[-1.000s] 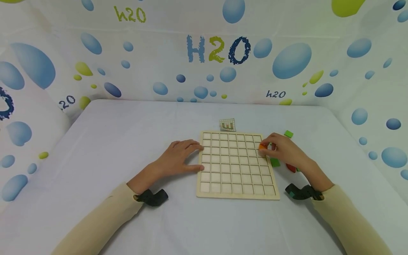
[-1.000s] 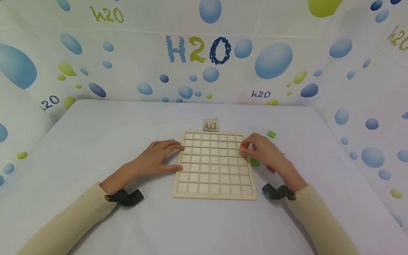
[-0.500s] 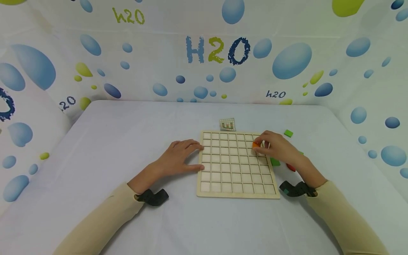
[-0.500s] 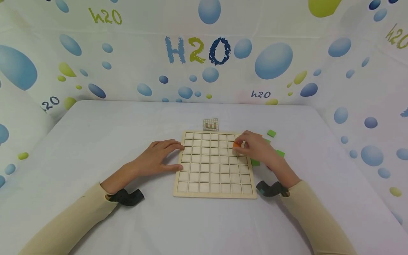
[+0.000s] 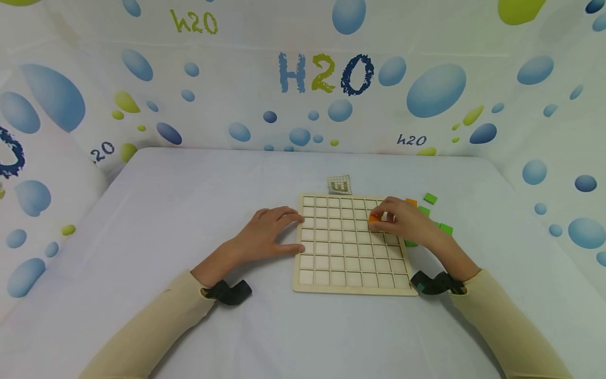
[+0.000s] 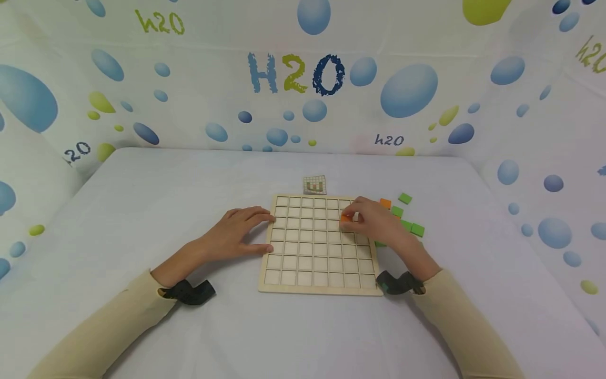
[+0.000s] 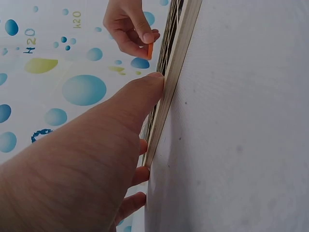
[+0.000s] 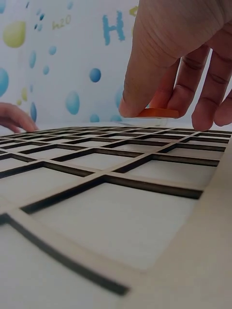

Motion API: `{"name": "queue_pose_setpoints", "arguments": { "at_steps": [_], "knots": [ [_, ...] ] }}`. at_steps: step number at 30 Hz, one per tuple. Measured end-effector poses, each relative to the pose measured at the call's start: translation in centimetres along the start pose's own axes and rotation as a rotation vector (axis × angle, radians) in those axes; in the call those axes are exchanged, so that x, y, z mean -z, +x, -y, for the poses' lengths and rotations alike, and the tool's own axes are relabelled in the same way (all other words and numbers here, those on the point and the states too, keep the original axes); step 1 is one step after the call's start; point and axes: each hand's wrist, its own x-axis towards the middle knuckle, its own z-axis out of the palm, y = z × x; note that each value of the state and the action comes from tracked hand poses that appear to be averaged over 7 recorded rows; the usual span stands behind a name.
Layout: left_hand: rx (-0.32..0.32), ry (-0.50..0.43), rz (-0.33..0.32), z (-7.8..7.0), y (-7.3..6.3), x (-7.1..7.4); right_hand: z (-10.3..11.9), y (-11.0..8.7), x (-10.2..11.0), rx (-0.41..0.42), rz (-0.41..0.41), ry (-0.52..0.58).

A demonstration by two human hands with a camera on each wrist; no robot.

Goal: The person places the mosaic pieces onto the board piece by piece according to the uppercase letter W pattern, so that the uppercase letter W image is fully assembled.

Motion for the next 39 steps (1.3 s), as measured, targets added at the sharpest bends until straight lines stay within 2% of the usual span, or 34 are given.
{"name": "queue_pose_setpoints", "arguments": {
  "at_steps": [15,24,39],
  "knots": [
    [-0.031,0.026,-0.036,0.2,-0.4,-0.7,0.6,0.2,-1.7,0.069,0.009,-0.051],
    [-0.044,0.041,-0.05,0.3,-0.6,-1.2,1.3,0.2,-2.5,0.083,0.015,-0.037],
    [-0.016,0.027,-0.046,-1.5,-1.5,-1.2,2.2,-0.5,-2.6,0.101,0.056,-0.024]
  ]
}}
